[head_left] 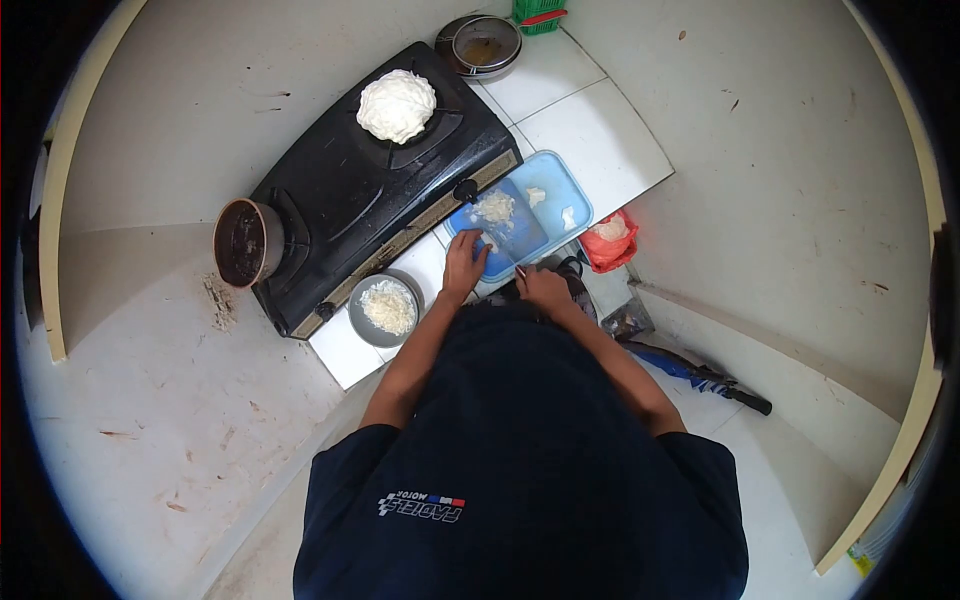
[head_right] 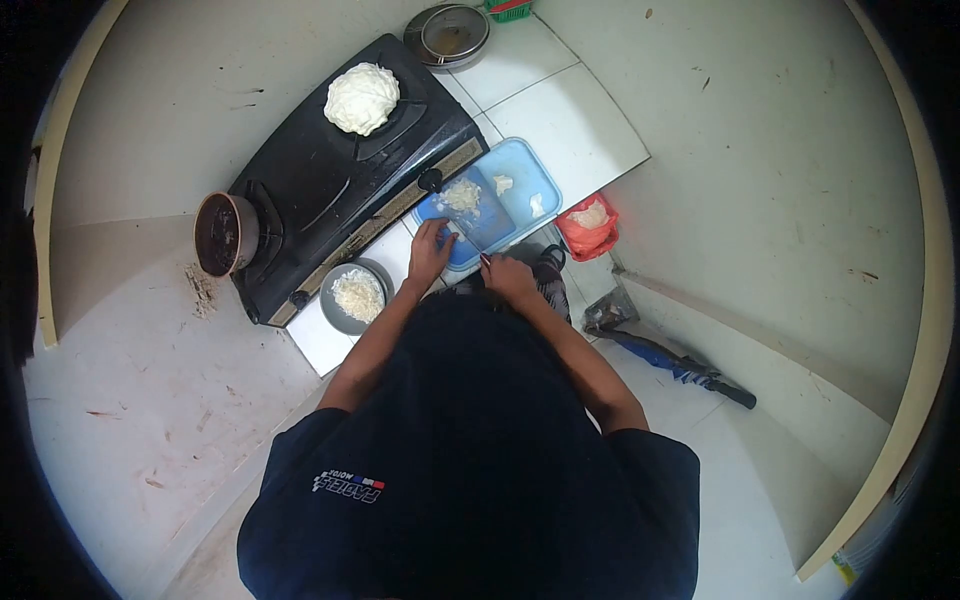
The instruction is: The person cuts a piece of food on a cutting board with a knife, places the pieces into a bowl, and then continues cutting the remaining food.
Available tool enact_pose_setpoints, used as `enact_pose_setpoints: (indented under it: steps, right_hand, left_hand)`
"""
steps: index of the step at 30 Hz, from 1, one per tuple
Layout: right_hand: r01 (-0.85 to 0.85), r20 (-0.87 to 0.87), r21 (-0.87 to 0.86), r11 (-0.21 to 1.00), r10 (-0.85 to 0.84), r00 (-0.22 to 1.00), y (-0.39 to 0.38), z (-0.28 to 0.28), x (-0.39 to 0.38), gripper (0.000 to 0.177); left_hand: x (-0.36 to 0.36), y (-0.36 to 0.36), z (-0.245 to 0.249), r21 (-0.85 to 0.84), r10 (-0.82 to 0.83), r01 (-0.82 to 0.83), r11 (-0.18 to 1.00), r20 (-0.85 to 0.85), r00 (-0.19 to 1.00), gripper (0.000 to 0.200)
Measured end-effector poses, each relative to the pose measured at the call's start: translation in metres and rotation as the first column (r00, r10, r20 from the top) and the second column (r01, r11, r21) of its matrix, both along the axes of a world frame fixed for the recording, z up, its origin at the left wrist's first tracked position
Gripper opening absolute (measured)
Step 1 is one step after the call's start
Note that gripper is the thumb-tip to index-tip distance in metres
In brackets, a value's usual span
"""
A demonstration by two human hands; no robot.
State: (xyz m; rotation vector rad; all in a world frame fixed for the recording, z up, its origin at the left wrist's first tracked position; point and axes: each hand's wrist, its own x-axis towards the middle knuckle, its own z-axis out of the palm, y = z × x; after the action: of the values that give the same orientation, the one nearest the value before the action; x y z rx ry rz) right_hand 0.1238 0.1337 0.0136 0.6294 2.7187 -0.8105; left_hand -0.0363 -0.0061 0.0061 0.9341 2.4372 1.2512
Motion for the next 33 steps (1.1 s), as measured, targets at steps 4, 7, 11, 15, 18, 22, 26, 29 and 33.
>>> enact_pose_setpoints:
  steps: [4, 7, 11, 15, 18, 22, 26, 29, 33]
  right_hand:
    - [-0.035, 0.021, 0.002, 0.999, 0.035, 0.999, 0.001, 0.003, 0.001, 0.044]
    - [-0.030, 0.010, -0.002, 1.000, 0.030, 0.999, -0.001, 0.005, 0.005, 0.044]
    - [-0.042, -0.055, 0.056, 0.998, 0.045, 0.998, -0.003, -0.010, 0.009, 0.045]
    - [-0.022, -0.110, 0.084, 0.996, 0.031, 0.993, -0.004, -0.023, -0.002, 0.044]
    - [-0.032, -0.113, 0.090, 0.995, 0.042, 0.993, 0.000, -0.020, 0.007, 0.044]
    - [-0.036, -0.085, 0.078, 0.996, 0.043, 0.995, 0.006, -0.009, 0.018, 0.045]
    - [-0.015, -0.062, 0.036, 0.999, 0.017, 0.998, 0.008, -0.006, 0.008, 0.045]
    - [0.031, -0.037, 0.070, 0.997, -0.029, 0.999, 0.009, -0.007, 0.001, 0.045]
    - [-0.009, -0.063, 0.030, 1.000, 0.011, 0.998, 0.010, -0.006, 0.011, 0.045]
  left_hand:
    - [0.000, 0.001, 0.000, 0.000, 0.003, -0.003, 1.000, 0.012, 1.000, 0.031]
    - [0.000, 0.001, 0.000, 0.014, 0.003, -0.004, 1.000, 0.026, 1.000, 0.030]
    - [0.000, 0.000, -0.005, 0.017, 0.004, -0.004, 1.000, -0.003, 1.000, 0.030]
    - [0.002, 0.003, -0.002, 0.003, 0.012, -0.012, 1.000, 0.003, 1.000, 0.030]
    - [0.001, 0.002, -0.003, -0.015, 0.017, -0.017, 1.000, 0.009, 1.000, 0.030]
    - [0.001, 0.003, -0.004, -0.006, 0.033, -0.033, 0.999, -0.006, 0.999, 0.030]
    - [0.002, 0.004, -0.002, 0.007, 0.036, -0.036, 0.999, 0.012, 0.999, 0.030]
    - [0.002, 0.004, -0.006, 0.004, 0.037, -0.037, 0.999, -0.012, 0.999, 0.030]
    - [0.001, 0.004, -0.004, -0.003, 0.040, -0.040, 0.999, 0.000, 0.999, 0.030]
